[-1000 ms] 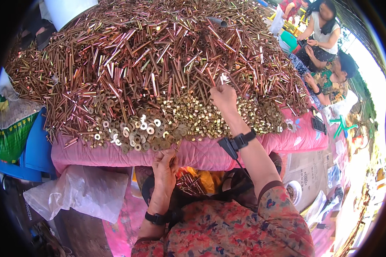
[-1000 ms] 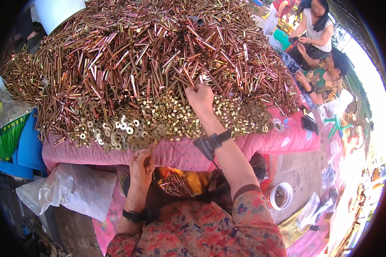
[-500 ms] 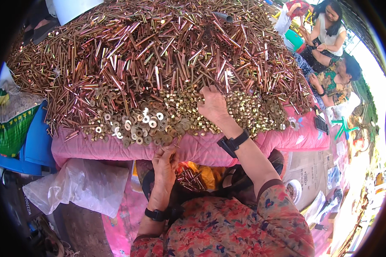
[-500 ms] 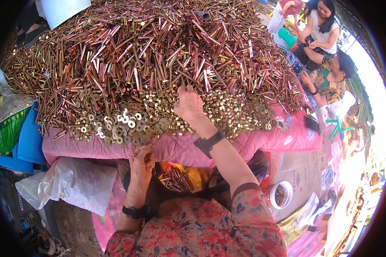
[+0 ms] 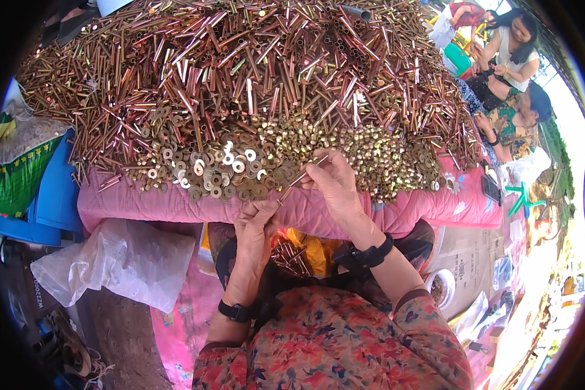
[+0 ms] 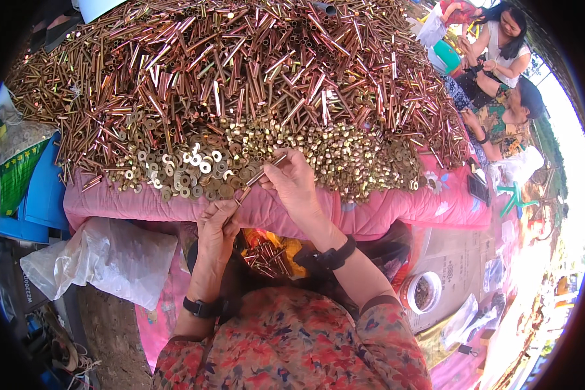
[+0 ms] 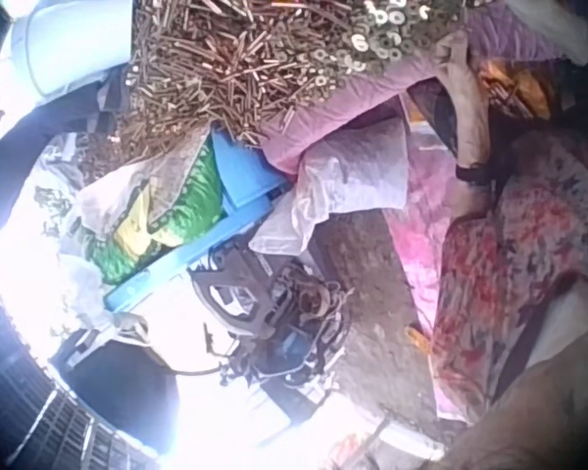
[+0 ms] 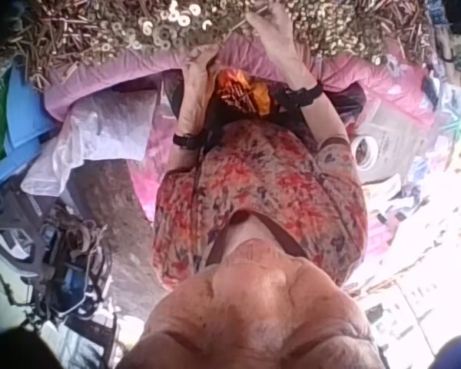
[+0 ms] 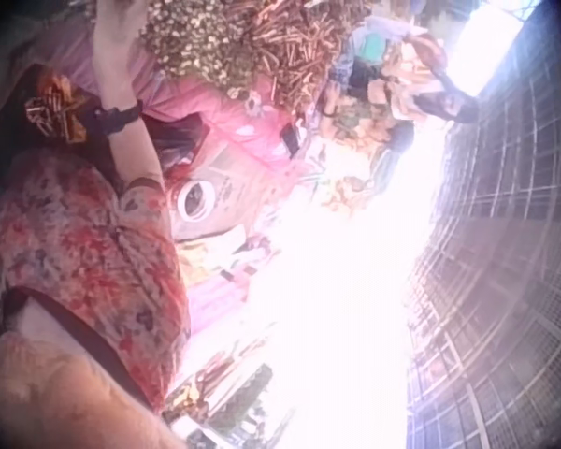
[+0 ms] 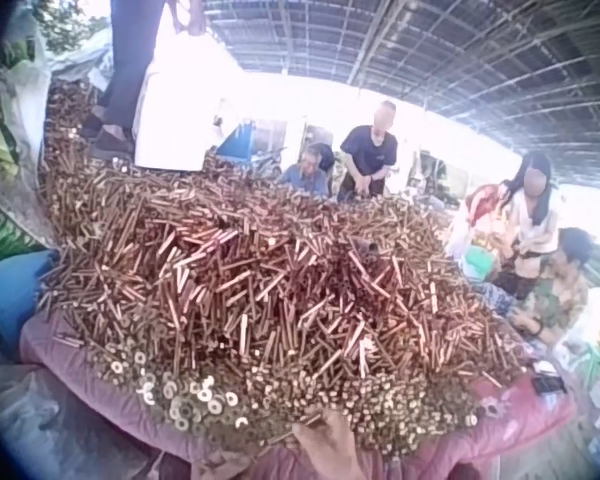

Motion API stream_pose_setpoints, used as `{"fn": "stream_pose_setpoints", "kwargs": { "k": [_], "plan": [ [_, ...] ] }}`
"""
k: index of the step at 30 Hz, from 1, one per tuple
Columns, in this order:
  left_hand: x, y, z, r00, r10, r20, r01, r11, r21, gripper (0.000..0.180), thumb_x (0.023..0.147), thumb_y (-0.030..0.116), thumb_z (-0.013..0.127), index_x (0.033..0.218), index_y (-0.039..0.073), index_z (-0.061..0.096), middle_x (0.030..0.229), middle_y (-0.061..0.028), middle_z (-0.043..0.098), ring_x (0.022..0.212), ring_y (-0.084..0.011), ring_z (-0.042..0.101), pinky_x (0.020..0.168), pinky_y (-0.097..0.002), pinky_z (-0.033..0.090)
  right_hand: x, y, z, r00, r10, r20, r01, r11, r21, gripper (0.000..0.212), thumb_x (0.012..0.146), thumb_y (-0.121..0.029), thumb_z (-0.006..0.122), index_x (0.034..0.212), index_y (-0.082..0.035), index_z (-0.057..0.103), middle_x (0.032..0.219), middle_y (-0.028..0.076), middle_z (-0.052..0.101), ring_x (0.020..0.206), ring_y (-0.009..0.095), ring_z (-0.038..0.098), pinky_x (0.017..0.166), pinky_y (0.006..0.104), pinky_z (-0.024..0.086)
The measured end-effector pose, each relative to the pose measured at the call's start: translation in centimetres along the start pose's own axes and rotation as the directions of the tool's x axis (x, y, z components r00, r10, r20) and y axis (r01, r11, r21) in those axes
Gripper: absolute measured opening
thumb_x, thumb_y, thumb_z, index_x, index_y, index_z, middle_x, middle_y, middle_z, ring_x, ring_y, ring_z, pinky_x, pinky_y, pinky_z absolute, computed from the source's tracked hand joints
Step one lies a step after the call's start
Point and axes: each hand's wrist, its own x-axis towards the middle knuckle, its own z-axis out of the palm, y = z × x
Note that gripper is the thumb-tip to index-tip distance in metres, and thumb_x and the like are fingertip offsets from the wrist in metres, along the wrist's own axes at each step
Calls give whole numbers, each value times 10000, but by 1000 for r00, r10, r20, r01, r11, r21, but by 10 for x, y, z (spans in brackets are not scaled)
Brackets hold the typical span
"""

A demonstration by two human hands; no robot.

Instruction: Manually placing flat metal washers onto long gold-colored metal pins.

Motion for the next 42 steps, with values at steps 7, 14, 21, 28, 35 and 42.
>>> {"fn": "stream_pose_setpoints", "kwargs": {
  "k": [7,14,21,28,35,42],
  "plan": [
    [-4,-2,-2,1000,6,3,-6,997,74,62,817,103,658,793,58,623,598,1,536,432,-34,352,420,-178,250,-13,7,-7,1000,7,22,-9,996,92,300,861,-66,603,1121,-6,466,855,71,608,728,131,615,640,247,523],
    [2,-20,-6,955,285,-81,-268,948,171,136,838,164,640,806,33,622,711,2,585,521,-28,418,453,-163,287,-33,26,3,979,132,154,-157,975,160,260,864,-67,611,1087,-4,494,885,116,639,720,141,631,602,244,537],
    [-10,-4,-5,995,-11,-97,13,1000,20,152,835,151,661,894,13,636,744,14,567,565,-46,452,512,-178,359,-42,26,7,945,-234,228,326,728,-603,169,860,-150,624,928,2,593,808,113,625,638,182,624,544,295,489],
    [-2,-2,-23,995,-56,-82,56,998,4,179,813,134,674,924,-2,641,609,54,484,496,-22,374,433,-178,243,-5,49,-12,897,-345,276,356,196,-913,134,776,-86,622,890,-23,596,840,140,558,748,307,587,629,393,484],
    [-3,5,-17,996,4,-86,4,996,92,132,778,54,632,878,-32,628,581,31,488,448,-37,365,417,-189,231,2,50,-15,881,-331,337,392,115,-913,160,717,-61,623,838,-10,530,835,157,557,768,324,581,675,406,493],
    [-3,6,-6,994,-83,-69,86,995,41,116,750,40,627,841,-33,622,582,-14,519,438,-60,377,419,-191,240,-18,28,-15,968,69,241,-35,989,-144,174,865,-73,605,1018,9,593,919,81,634,726,117,619,625,228,510]
  ]
}}
